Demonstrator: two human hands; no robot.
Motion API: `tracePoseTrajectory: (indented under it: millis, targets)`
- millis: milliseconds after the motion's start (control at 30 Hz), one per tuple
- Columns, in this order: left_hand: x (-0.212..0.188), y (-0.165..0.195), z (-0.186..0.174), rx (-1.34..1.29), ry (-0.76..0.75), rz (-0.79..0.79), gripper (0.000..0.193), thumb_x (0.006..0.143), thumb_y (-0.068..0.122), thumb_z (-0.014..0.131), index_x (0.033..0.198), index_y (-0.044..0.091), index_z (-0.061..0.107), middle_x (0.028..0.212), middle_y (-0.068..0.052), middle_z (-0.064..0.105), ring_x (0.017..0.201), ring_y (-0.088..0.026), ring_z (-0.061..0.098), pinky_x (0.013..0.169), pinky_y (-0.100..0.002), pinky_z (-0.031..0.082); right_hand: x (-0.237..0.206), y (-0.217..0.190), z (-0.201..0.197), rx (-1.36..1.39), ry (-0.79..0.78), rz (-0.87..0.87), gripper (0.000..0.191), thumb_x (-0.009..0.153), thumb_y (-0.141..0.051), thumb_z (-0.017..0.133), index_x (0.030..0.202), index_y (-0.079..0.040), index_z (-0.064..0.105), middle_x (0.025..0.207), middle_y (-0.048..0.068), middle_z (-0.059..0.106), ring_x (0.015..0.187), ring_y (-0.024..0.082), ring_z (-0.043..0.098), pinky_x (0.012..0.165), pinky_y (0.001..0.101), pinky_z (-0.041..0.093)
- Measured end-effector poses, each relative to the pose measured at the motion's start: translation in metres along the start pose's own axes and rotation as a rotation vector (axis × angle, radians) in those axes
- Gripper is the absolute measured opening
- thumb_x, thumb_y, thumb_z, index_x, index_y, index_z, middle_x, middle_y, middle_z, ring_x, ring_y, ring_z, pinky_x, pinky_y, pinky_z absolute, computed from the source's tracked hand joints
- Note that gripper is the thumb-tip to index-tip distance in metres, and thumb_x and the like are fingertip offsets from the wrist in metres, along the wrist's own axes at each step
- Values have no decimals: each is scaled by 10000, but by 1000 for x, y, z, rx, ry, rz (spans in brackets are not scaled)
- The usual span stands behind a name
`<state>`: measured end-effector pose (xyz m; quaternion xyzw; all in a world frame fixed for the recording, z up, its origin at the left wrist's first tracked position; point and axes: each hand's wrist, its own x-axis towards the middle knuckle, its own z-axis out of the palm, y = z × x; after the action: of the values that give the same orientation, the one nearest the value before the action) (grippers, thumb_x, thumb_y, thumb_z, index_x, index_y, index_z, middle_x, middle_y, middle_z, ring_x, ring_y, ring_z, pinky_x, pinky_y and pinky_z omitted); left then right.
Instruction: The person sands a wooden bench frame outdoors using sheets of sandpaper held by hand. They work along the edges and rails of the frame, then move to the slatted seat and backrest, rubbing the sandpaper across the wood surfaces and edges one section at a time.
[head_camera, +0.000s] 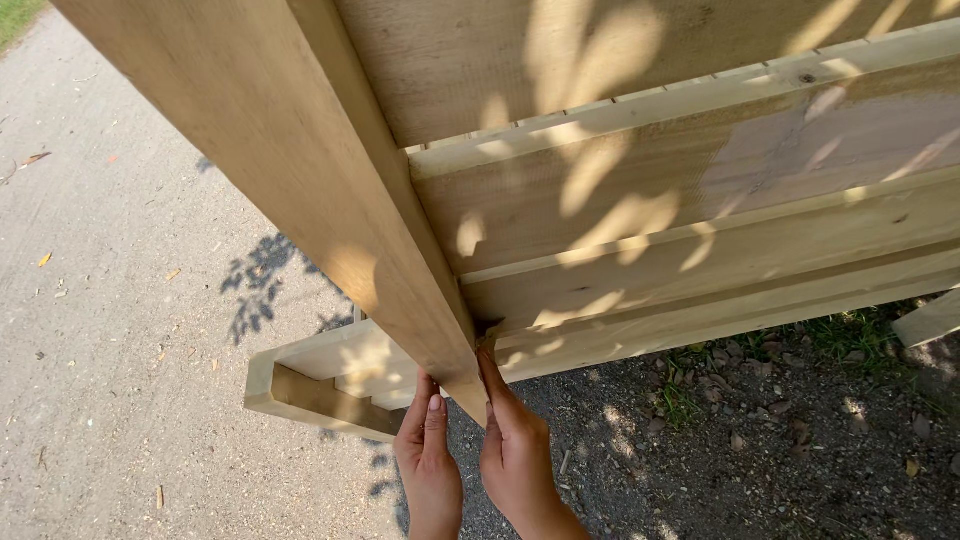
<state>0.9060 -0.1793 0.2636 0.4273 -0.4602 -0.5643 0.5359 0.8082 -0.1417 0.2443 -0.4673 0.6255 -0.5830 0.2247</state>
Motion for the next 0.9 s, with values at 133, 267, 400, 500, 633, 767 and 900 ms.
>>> tracePoseTrajectory:
  millis: [133, 267, 400, 500, 633, 767, 900]
  targets:
    - [-1, -3, 2, 46, 26, 10, 518, 1040, 178, 482, 1508, -35, 426, 1553, -172, 516, 1446, -219, 474, 1185, -347, 361, 8, 4, 0, -111, -108, 103, 676, 936, 101, 485, 1571, -121, 415, 1147, 230, 736, 845, 292, 763, 673, 370, 582]
    - [-1, -5, 6, 16, 50, 74, 513, 1051, 175, 484, 1506, -57, 446, 1555, -202, 525, 1451, -259, 480, 1191, -358, 363, 9, 0, -4, -20, -125, 141, 642, 921, 102, 476, 1521, -125, 461, 1220, 217, 722, 842, 298, 813, 677, 393, 610]
    - [-1, 2, 10, -30, 133, 5, 521, 1055, 213, 440, 1497, -62, 442, 1555, -208, 503, 1462, -272, 467, 1174, -365, 363, 14, -2, -6, -45, 49, -303, 660, 885, 167, 474, 1509, -34, 401, 1398, 322, 557, 1108, 449, 681, 816, 437, 603]
    - [-1, 8, 14, 36, 159, 8, 534, 1054, 232, 409, 1496, -67, 434, 1550, -214, 502, 1454, -278, 470, 1164, -368, 361, 21, 4, -7, -43, -194, 124, 669, 877, 142, 431, 1515, -61, 441, 1435, 249, 566, 1060, 381, 741, 765, 415, 611]
    - [-4, 11, 22, 40, 165, 69, 530, 1062, 209, 408, 1494, -97, 422, 1537, -245, 510, 1437, -303, 490, 1171, -393, 383, 19, 16, -6, -15, -180, -1, 617, 919, 129, 456, 1516, -28, 481, 1365, 232, 645, 1185, 393, 709, 941, 416, 584]
    - [-6, 9, 29, 108, 226, 99, 511, 1058, 158, 427, 1491, -112, 402, 1549, -242, 490, 1452, -296, 468, 1191, -390, 354, 16, 29, -1, 145, -52, -290, 630, 906, 169, 419, 1520, 29, 446, 1474, 257, 576, 1280, 410, 672, 1037, 417, 556]
    - [-6, 5, 30, 116, 218, 180, 511, 1059, 136, 423, 1504, -114, 402, 1549, -250, 487, 1450, -297, 469, 1191, -388, 357, 30, 42, 2, 28, -212, -78, 671, 812, 205, 446, 1464, 47, 481, 1511, 296, 481, 1297, 438, 564, 1015, 415, 536]
